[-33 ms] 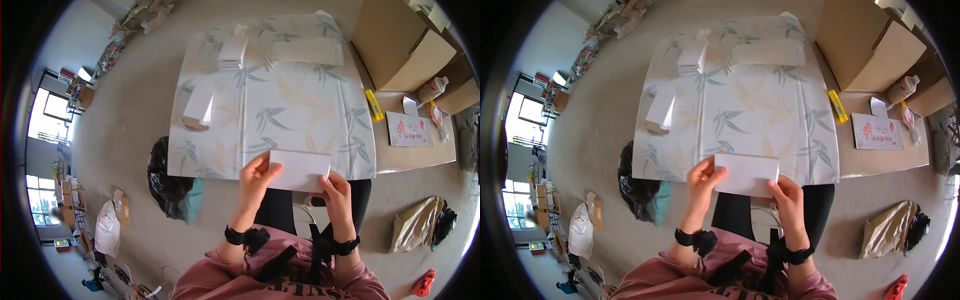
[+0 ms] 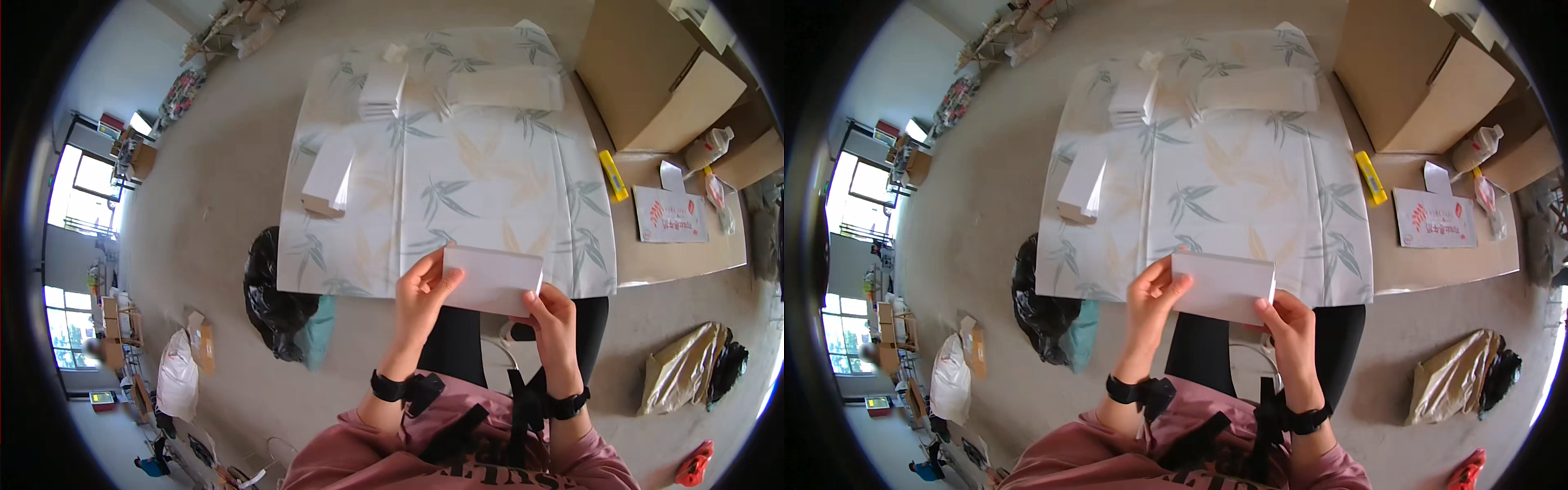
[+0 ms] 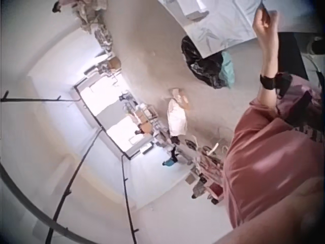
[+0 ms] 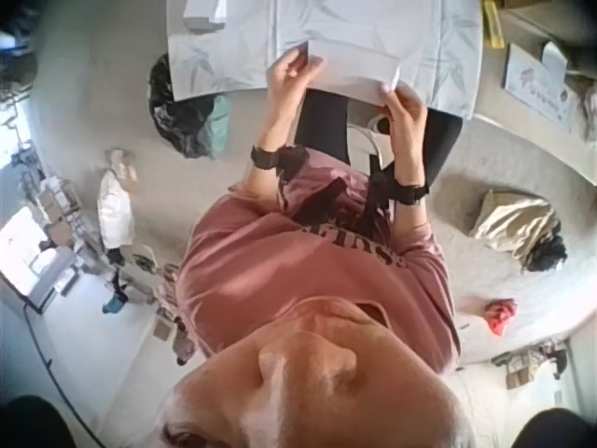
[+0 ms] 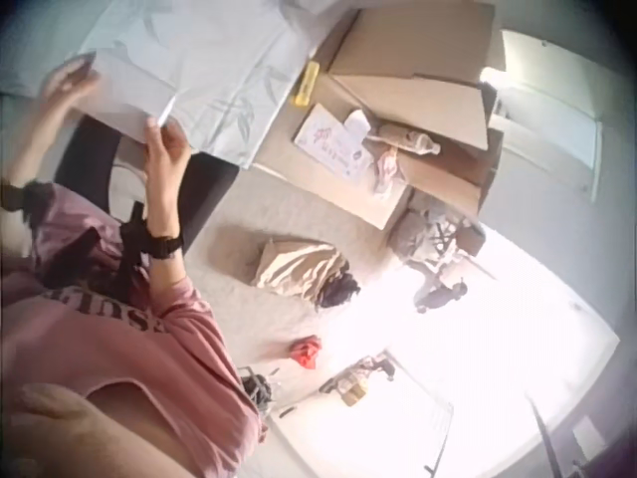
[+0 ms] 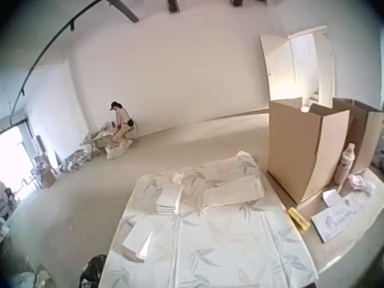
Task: The recorder folds white paper liners and organizes them into a stack on a table.
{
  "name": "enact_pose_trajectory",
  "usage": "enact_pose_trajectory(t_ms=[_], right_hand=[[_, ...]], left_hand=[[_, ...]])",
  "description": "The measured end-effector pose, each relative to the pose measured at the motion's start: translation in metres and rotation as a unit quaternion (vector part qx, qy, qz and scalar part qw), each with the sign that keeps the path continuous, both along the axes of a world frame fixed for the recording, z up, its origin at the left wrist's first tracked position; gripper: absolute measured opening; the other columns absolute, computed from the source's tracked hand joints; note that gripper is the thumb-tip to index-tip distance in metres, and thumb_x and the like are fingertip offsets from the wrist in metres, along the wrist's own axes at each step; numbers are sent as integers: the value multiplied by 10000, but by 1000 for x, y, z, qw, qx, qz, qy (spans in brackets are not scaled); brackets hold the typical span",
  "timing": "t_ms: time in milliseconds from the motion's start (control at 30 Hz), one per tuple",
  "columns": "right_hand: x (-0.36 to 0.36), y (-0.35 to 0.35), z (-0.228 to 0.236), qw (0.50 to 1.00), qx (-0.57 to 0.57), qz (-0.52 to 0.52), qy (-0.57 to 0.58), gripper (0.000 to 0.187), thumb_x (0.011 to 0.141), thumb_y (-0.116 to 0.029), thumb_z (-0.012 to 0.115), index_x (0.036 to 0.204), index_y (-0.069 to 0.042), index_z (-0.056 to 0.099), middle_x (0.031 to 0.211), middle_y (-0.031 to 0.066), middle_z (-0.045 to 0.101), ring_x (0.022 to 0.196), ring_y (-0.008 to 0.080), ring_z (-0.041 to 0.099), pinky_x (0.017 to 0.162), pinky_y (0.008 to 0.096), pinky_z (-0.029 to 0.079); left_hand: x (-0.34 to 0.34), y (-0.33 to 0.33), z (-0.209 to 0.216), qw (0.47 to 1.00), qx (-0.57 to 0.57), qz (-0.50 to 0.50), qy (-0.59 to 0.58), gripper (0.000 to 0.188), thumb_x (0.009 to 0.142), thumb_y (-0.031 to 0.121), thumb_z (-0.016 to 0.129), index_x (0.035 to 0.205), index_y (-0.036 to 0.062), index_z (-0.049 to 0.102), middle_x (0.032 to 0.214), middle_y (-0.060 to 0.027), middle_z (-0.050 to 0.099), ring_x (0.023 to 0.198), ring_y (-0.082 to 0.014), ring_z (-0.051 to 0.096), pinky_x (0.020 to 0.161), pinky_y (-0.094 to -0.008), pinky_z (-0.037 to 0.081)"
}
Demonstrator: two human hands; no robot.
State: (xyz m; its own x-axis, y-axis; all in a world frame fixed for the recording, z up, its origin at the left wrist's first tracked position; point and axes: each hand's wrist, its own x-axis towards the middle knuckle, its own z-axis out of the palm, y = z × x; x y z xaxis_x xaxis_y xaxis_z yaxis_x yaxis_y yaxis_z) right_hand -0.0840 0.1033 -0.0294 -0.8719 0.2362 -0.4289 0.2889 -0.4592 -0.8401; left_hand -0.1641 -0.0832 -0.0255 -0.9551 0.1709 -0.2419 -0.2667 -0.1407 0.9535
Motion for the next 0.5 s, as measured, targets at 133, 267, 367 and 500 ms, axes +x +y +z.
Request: enact_pose_trajectory(t_ms=[133,267,367,500], right_hand=[[-14,-10,-7,988,103,-75,89,200,856,-42,656,1040,34,633,957,79,661,843,144,625,756,275,510],[-37,-27,-1,887,422,9,186,376,743,59,683,1104,-34,636,1165,153,593,1123,277,578,903,341,479],[-49,-38,-22,799,520,44,300,413,732,98,646,1120,-43,626,1227,153,550,1174,349,534,952,387,471],[-49,-42,-18,798,522,70,292,434,742,103,617,1152,-39,598,1235,164,538,1160,361,535,938,390,473]], left_hand=[[-8,4,-15,999,21,-1,-48,574,937,268,586,1395,12,355,1238,-125,564,1105,-167,569,906,-293,467],[-16,9,-6,955,238,-67,-166,577,970,439,460,1367,32,358,1295,-141,519,1129,-224,569,944,-391,468],[-30,17,-3,965,206,-38,-156,433,956,320,536,1270,32,464,1196,-106,569,1052,-197,595,885,-370,496],[-61,10,-18,987,104,22,-121,351,864,121,649,1173,21,516,1052,-71,608,941,-147,616,779,-297,528]])
